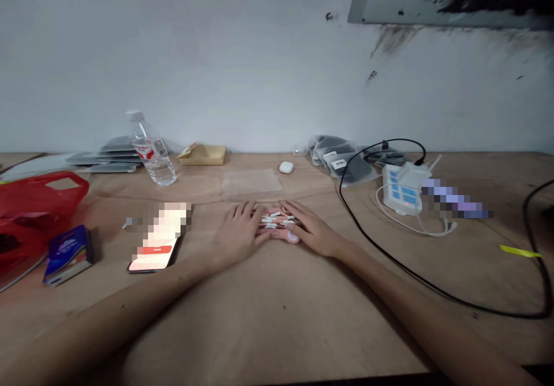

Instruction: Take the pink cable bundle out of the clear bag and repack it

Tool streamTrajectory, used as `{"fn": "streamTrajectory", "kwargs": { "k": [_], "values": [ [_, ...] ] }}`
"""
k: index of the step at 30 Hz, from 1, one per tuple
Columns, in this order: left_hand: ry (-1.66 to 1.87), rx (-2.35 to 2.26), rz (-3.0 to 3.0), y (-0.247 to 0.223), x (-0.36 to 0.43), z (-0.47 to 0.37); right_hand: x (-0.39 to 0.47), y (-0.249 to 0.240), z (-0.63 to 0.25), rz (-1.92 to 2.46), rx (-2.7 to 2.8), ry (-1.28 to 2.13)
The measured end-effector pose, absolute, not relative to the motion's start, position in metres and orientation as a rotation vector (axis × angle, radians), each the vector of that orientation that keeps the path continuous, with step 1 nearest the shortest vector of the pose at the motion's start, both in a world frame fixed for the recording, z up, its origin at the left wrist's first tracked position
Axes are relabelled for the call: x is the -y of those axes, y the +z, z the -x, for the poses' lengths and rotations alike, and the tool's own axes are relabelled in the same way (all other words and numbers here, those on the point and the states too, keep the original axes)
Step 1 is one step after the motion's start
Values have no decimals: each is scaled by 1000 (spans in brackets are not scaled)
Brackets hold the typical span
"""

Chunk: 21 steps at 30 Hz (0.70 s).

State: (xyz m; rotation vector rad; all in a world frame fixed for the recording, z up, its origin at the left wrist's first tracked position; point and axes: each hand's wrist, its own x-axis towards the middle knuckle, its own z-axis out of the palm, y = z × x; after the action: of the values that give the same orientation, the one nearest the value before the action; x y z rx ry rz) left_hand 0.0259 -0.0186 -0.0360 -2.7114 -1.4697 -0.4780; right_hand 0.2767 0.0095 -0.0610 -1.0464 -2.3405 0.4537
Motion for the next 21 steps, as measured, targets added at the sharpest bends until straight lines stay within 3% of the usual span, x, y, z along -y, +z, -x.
{"fn": "streamTrajectory", "kwargs": {
  "k": [21],
  "values": [
    [-511,1357,3003,-30,19,-17,-8,-64,-286,1115,2527,374]
  ]
}}
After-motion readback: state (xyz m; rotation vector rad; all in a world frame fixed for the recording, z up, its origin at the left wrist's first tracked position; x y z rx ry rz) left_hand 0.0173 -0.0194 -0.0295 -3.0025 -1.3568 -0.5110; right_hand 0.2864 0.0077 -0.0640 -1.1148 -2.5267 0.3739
